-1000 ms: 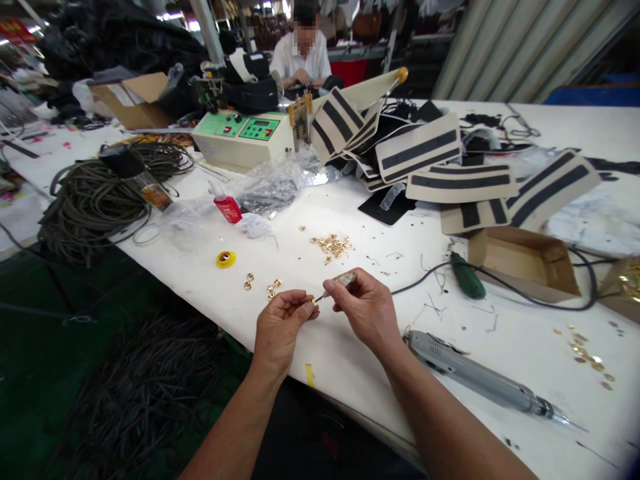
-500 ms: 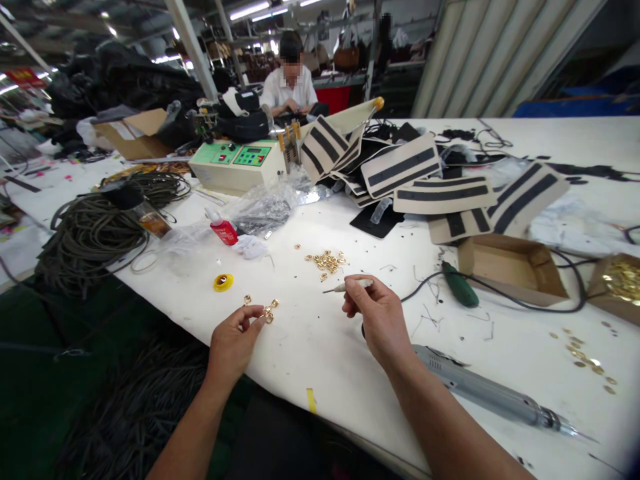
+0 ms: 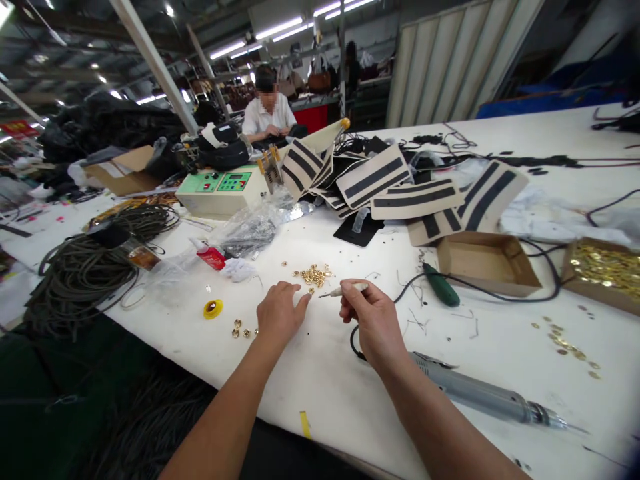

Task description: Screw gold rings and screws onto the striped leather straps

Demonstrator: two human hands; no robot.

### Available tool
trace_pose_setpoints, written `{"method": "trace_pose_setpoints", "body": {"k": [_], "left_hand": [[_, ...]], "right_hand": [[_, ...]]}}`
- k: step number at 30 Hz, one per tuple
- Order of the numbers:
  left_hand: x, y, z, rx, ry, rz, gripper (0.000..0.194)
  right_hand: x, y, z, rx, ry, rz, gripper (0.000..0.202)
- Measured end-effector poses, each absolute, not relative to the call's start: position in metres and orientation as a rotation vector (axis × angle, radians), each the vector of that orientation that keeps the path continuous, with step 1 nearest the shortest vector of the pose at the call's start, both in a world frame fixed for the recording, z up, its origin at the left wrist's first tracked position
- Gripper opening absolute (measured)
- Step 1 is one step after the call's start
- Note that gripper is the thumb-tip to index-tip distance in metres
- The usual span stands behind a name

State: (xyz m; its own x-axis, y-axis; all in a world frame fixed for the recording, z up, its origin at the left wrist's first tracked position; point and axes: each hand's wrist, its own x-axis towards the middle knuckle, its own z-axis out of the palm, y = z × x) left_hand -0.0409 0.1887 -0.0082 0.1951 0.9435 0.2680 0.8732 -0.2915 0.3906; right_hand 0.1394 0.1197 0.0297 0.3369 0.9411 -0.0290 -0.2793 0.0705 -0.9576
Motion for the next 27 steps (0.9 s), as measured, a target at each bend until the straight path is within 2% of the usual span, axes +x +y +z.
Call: {"method": "trace_pose_setpoints", "body": {"k": [7, 12, 18, 27], "left_hand": [[-0.01, 0.198, -0.023, 2.249, 1.77, 0.748, 0.019], [-0.02, 0.167, -0.021, 2.153, 1.736, 0.885, 0.02], [-0.036, 0.123, -0.017, 1.88, 1.542, 1.222, 0.021], [-0.05, 0.099, -0.02, 1.693, 1.524, 1.292, 0.022]], "right_hand": [[0.145, 0.122, 0.03, -1.089, -0.73, 1.085, 0.029], [0.143, 0.118, 0.036, -1.094, -0.778, 1.1, 0.028], [0.127, 0.105, 0.042, -1.188, -1.015, 1.114, 0.026], [0.108, 0.101, 0.026, -1.284, -1.244, 1.0, 0.025]]}}
